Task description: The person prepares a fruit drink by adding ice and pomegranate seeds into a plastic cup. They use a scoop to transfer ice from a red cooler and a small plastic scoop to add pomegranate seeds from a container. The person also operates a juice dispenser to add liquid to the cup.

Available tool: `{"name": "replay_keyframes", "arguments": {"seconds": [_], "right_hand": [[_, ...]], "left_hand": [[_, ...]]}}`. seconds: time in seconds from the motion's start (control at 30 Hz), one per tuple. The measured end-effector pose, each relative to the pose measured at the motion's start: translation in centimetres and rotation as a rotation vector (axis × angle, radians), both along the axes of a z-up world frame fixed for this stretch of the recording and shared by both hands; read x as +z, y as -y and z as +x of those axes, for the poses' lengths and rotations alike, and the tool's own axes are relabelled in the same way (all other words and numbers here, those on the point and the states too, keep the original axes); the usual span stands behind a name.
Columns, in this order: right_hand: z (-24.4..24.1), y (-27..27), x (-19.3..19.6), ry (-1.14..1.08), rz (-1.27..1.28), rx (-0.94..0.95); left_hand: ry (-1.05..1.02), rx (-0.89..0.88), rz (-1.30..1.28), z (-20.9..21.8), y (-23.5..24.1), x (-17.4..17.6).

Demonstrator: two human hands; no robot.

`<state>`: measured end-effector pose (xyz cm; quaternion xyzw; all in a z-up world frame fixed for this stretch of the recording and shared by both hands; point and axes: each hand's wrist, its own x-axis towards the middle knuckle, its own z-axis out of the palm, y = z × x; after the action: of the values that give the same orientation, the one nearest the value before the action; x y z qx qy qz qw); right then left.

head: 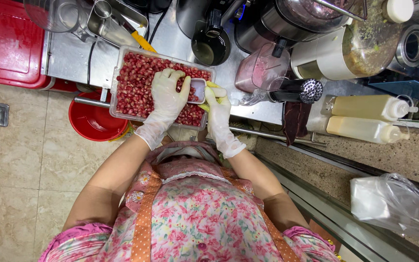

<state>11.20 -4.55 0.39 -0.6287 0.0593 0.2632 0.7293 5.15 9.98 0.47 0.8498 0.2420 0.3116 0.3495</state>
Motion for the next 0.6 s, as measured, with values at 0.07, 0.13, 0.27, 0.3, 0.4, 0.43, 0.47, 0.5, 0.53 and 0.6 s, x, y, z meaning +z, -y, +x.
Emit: {"name": "replay_keyframes", "arguments": {"seconds": [0.07, 0.13, 0.27, 0.3, 0.4, 0.43, 0.47, 0.5, 0.53, 0.6], "right_hand": [[0.2, 0.3, 0.5, -0.033, -0.003, 0.01], [0.4, 0.3, 1.1, -0.044, 0.01, 0.018], [-0.1, 0.4, 1.8, -0.051, 0.026, 0.04], [-0.1, 0.4, 1.9, -0.048, 0.026, 0.04], [-0.3, 0.2, 1.7, -0.06, 0.014, 0.038], [-0.3, 0.1, 1.7, -0.067, 0.007, 0.037], [-0.4, 0.1, 1.6, -0.086, 0.013, 0.038], [-0.4, 0.1, 1.6, -0.104, 0.019, 0.039], [-0.4, 0.0, 1.5, -0.123, 0.025, 0.041], [-0.6, 0.0, 1.5, -0.125, 0.06, 0.056]], "left_hand": [[0.028, 0.012, -0.047, 0.2, 0.5, 0.0], [0.058, 0.006, -0.093, 0.4, 0.6, 0.2], [0.089, 0.026, -0.136, 0.5, 0.8, 0.6], [0.087, 0.029, -0.151, 0.6, 0.9, 0.7], [0.102, 0.023, -0.193, 0.9, 1.1, 1.0], [0.111, 0.019, -0.207, 0.9, 1.2, 1.1], [0.092, 0.016, -0.213, 0.9, 1.4, 1.2], [0.073, 0.013, -0.218, 0.8, 1.6, 1.3], [0.054, 0.01, -0.223, 0.7, 1.7, 1.4], [0.106, 0.024, -0.147, 0.4, 1.9, 1.6]]}}
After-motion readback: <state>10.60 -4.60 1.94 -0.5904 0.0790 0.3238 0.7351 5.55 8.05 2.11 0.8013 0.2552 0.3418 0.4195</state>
